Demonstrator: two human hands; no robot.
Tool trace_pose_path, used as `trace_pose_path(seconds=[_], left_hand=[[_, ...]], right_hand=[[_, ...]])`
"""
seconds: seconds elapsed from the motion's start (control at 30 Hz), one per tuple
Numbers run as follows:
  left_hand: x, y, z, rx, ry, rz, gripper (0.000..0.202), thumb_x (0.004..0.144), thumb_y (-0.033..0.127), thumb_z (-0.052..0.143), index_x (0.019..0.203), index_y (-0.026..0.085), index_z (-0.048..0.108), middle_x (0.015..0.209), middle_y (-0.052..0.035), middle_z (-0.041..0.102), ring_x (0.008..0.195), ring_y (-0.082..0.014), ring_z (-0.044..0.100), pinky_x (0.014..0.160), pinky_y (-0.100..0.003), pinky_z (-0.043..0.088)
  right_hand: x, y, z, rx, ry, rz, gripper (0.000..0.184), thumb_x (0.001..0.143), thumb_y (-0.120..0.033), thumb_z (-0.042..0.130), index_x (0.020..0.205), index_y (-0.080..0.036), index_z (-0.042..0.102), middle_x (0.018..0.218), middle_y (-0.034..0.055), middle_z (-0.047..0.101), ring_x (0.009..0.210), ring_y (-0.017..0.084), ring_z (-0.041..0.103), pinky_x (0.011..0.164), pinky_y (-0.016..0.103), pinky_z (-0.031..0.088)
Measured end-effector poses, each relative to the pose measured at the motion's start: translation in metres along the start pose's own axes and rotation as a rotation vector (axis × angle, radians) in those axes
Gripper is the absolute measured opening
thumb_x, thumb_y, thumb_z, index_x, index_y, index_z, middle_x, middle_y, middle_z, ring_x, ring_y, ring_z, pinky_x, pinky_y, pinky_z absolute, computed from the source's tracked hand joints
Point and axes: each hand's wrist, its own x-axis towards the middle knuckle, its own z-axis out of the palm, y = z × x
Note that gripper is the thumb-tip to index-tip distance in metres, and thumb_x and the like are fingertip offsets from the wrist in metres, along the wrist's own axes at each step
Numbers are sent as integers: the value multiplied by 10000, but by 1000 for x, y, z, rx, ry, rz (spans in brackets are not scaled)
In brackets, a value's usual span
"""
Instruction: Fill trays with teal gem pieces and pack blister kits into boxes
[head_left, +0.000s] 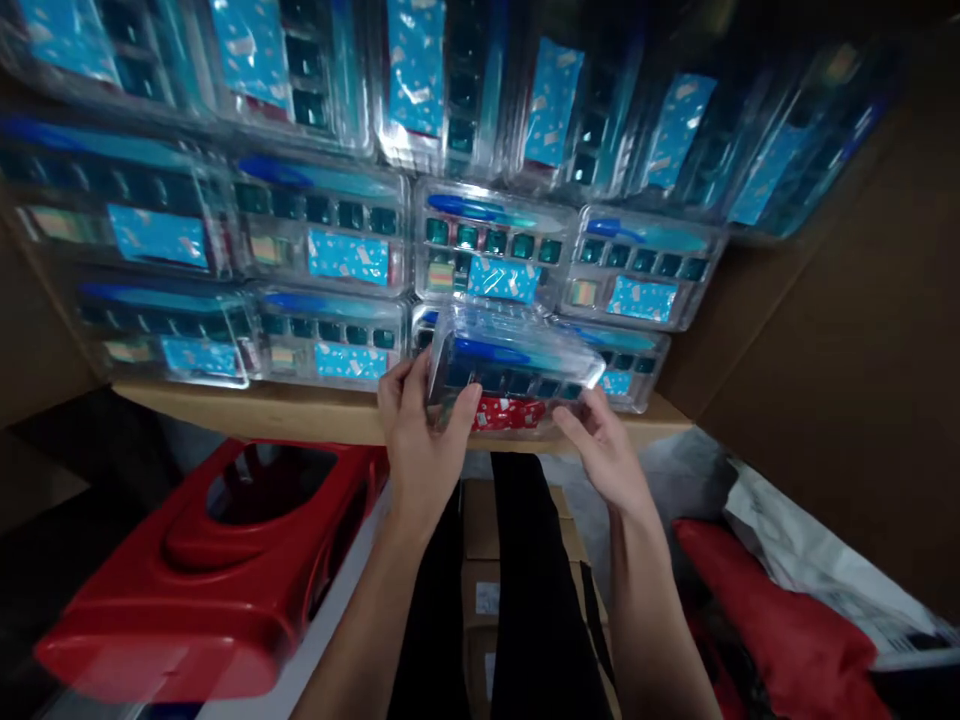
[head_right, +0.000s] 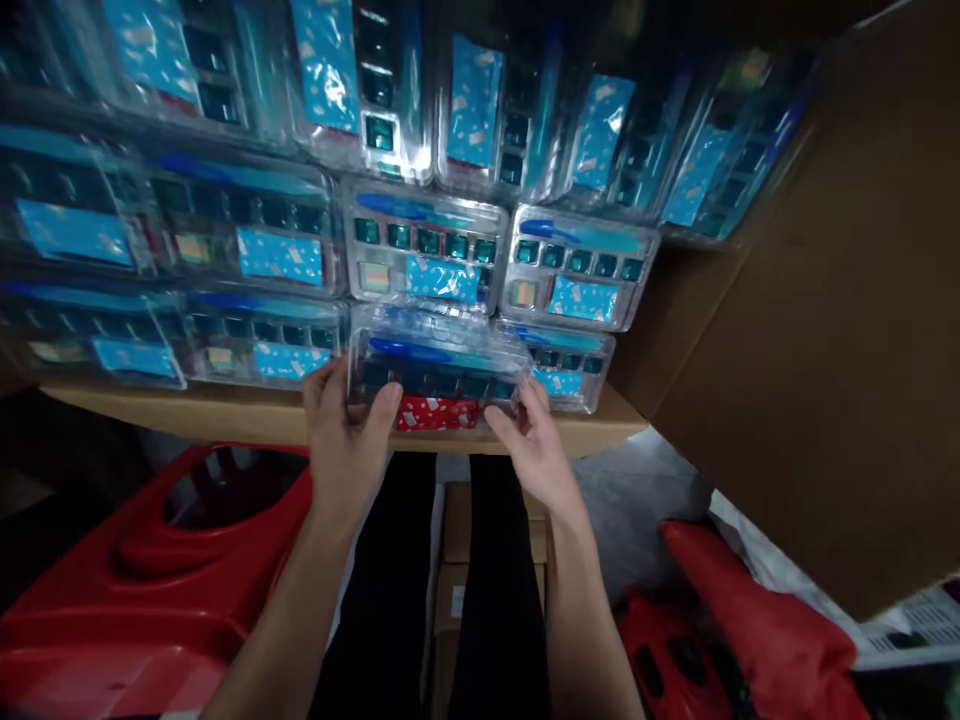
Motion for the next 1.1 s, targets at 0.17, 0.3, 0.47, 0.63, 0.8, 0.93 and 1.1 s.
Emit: trace_pose_path(seconds=[0.17, 0.3, 0.47, 0.63, 0.8, 0.93, 1.1], left_hand=[[-10, 2, 3, 48, 14, 29, 637, 819, 630, 567, 1293, 207, 538, 1183, -127, 539, 1135, -265, 549, 889, -407, 537], [-9, 4, 6, 71, -1, 31, 618, 844, 617, 542, 1297, 197, 533, 1191, -128, 561, 1131, -266, 561, 964, -452, 492], [-14, 12, 3, 97, -8, 103, 560, 862, 545, 570, 1295, 193, 524, 1162, -117, 577, 1119, -257, 565, 962, -436, 489], [-30, 16, 5, 116, -19, 113, 554, 880, 495, 569, 1344, 206, 484, 1191, -118, 560, 1110, -243, 559, 942, -397, 488], [-43, 14, 5, 127, -41, 105, 585, 877, 491, 572, 1394, 251, 440, 1191, -100, 540, 1086, -243, 549, 928, -389, 476], [-53, 15, 0, 131, -54, 130, 611, 882, 441, 587, 1432, 269, 387, 1178, -88, 514, 1080, -225, 535, 921, -345, 464], [-66, 21, -9, 206, -67, 202, 679, 882, 474, 565, 1476, 255, 320, 1183, -95, 482, 1064, -232, 502, 911, -345, 431]], right_hand=[[-4, 6, -6, 0, 35, 48, 389, 814, -592, 601, 943, -226, 626, 837, 7, 515, 778, 157, 489, 816, 334, 456], [-5, 11, -8, 46, 73, 92, 378, 798, -555, 645, 997, -234, 636, 819, 1, 528, 772, 155, 492, 795, 323, 454], [-11, 16, -13, 34, 110, 78, 366, 808, -528, 648, 1025, -234, 648, 901, 25, 592, 867, 172, 538, 854, 332, 458], [-25, 25, -21, 64, 109, 131, 388, 827, -506, 637, 1108, -239, 623, 950, 43, 625, 851, 178, 566, 811, 327, 476], [-39, 28, -25, 129, 148, 215, 376, 790, -477, 693, 1079, -243, 637, 831, 15, 661, 730, 172, 586, 718, 316, 492], [-48, 32, -27, 217, 100, 210, 391, 789, -468, 698, 1116, -259, 648, 898, 35, 699, 763, 187, 631, 702, 316, 510], [-53, 41, -31, 283, 105, 197, 400, 678, -530, 779, 939, -239, 691, 798, 39, 723, 726, 221, 668, 644, 341, 528]])
